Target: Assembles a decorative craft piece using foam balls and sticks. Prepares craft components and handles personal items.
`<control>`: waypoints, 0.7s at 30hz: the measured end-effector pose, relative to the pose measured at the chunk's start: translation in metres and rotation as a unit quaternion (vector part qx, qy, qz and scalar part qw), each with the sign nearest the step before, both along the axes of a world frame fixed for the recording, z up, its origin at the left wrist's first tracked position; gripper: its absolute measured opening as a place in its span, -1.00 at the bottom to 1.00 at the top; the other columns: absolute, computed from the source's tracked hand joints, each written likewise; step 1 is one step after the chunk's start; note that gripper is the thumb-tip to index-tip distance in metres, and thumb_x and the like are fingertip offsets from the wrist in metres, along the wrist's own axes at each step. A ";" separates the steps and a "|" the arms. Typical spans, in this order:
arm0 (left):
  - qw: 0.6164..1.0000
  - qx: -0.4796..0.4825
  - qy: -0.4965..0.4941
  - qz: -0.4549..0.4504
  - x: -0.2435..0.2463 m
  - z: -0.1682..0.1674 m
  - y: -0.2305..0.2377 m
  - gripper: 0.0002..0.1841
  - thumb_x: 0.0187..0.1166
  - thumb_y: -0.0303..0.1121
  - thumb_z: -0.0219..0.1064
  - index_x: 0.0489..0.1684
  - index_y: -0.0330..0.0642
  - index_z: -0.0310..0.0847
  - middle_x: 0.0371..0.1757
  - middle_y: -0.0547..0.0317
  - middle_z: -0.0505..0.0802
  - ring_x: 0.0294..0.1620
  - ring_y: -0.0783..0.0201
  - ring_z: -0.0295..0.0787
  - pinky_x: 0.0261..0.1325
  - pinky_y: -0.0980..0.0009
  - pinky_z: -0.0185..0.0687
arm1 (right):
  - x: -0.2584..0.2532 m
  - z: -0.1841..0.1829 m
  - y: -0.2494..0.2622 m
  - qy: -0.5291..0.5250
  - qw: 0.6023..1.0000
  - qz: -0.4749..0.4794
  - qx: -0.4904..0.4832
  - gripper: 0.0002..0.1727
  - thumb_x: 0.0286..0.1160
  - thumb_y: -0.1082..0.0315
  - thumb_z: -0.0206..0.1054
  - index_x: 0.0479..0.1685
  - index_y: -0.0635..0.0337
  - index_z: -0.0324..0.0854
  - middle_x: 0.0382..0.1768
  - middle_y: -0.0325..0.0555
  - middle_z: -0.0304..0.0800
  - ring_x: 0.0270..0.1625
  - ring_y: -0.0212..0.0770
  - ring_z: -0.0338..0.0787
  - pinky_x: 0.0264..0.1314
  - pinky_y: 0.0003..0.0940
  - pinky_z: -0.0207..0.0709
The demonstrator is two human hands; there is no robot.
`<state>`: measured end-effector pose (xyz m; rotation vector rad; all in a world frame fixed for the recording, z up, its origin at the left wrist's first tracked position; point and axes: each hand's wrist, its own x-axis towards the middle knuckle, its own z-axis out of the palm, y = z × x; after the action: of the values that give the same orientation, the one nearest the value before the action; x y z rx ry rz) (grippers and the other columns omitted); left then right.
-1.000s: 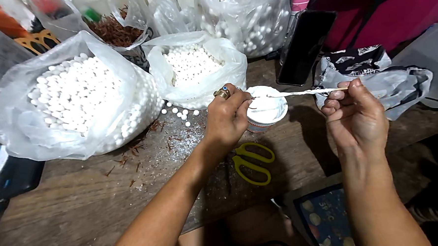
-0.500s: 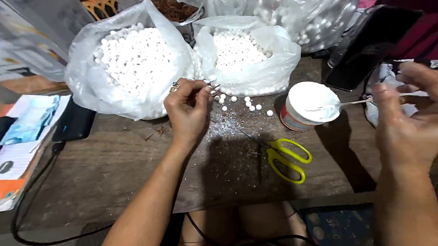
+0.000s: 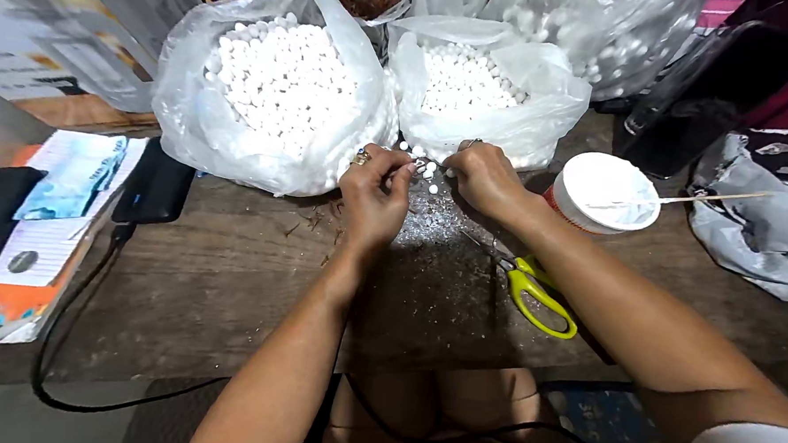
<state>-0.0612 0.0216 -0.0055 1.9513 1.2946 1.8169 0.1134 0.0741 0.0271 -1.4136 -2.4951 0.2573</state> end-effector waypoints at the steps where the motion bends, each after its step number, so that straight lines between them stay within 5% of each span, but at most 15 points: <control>1: 1.000 -0.003 0.001 0.000 0.001 0.000 -0.001 -0.89 0.46 -0.59 0.35 -0.28 -0.47 0.79 -0.32 0.02 0.78 -0.35 0.54 0.62 -0.18 0.67 0.51 | 0.001 0.001 0.001 0.005 1.000 0.002 -0.003 -0.76 0.59 0.59 0.20 -0.04 0.47 0.80 -0.04 0.42 0.78 0.13 0.41 0.77 0.21 0.29 0.56; 8: 1.000 0.004 0.009 0.005 0.002 0.000 0.000 -0.89 0.46 -0.58 0.35 -0.30 -0.46 0.80 -0.36 0.02 0.77 -0.35 0.55 0.60 -0.20 0.69 0.47 | 0.010 -0.004 -0.003 0.059 0.998 0.014 0.029 -0.88 0.45 0.57 0.35 -0.22 0.44 0.79 -0.18 0.32 0.82 -0.03 0.32 0.82 0.11 0.27 0.58; 11: 0.999 0.020 0.027 0.006 0.003 0.001 -0.001 -0.89 0.45 -0.59 0.35 -0.32 -0.47 0.80 -0.36 -0.02 0.81 -0.33 0.51 0.63 -0.17 0.66 0.48 | 0.016 0.001 -0.008 0.189 0.982 -0.007 -0.001 -0.84 0.45 0.52 0.37 -0.09 0.41 0.76 -0.26 0.14 0.83 -0.26 -0.05 0.82 -0.09 -0.07 0.67; 14: 0.997 0.031 0.077 0.006 0.004 0.002 -0.007 -0.89 0.49 -0.59 0.34 -0.30 -0.45 0.80 -0.32 -0.09 0.78 -0.25 0.33 0.65 -0.09 0.57 0.50 | 0.018 0.016 -0.017 0.433 0.887 -0.035 -0.155 -0.77 0.43 0.63 0.40 0.05 0.35 0.74 -0.25 -0.19 0.84 -0.34 -0.47 0.83 -0.19 -0.54 0.79; 17: 0.993 0.050 0.103 0.005 0.005 0.000 -0.008 -0.88 0.47 -0.59 0.33 -0.34 -0.43 0.79 -0.34 -0.12 0.76 -0.28 0.24 0.66 -0.14 0.51 0.53 | 0.017 0.022 -0.025 0.549 0.792 -0.051 -0.263 -0.77 0.51 0.72 0.26 -0.02 0.36 0.76 -0.26 -0.21 0.92 -0.27 -0.42 0.91 -0.10 -0.52 0.83; 21: 0.993 0.069 0.094 0.006 0.009 0.000 -0.006 -0.88 0.42 -0.61 0.32 -0.38 -0.47 0.80 -0.39 -0.15 0.77 -0.33 0.27 0.67 -0.17 0.55 0.54 | 0.016 0.021 -0.027 0.580 0.756 -0.044 -0.301 -0.74 0.53 0.75 0.17 -0.08 0.35 0.76 -0.30 -0.22 0.92 -0.29 -0.41 0.91 -0.09 -0.53 0.82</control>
<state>-0.0524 0.0153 -0.0052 2.2384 1.2658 1.8091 0.1295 0.0473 0.0479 -0.9708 -1.2969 1.4858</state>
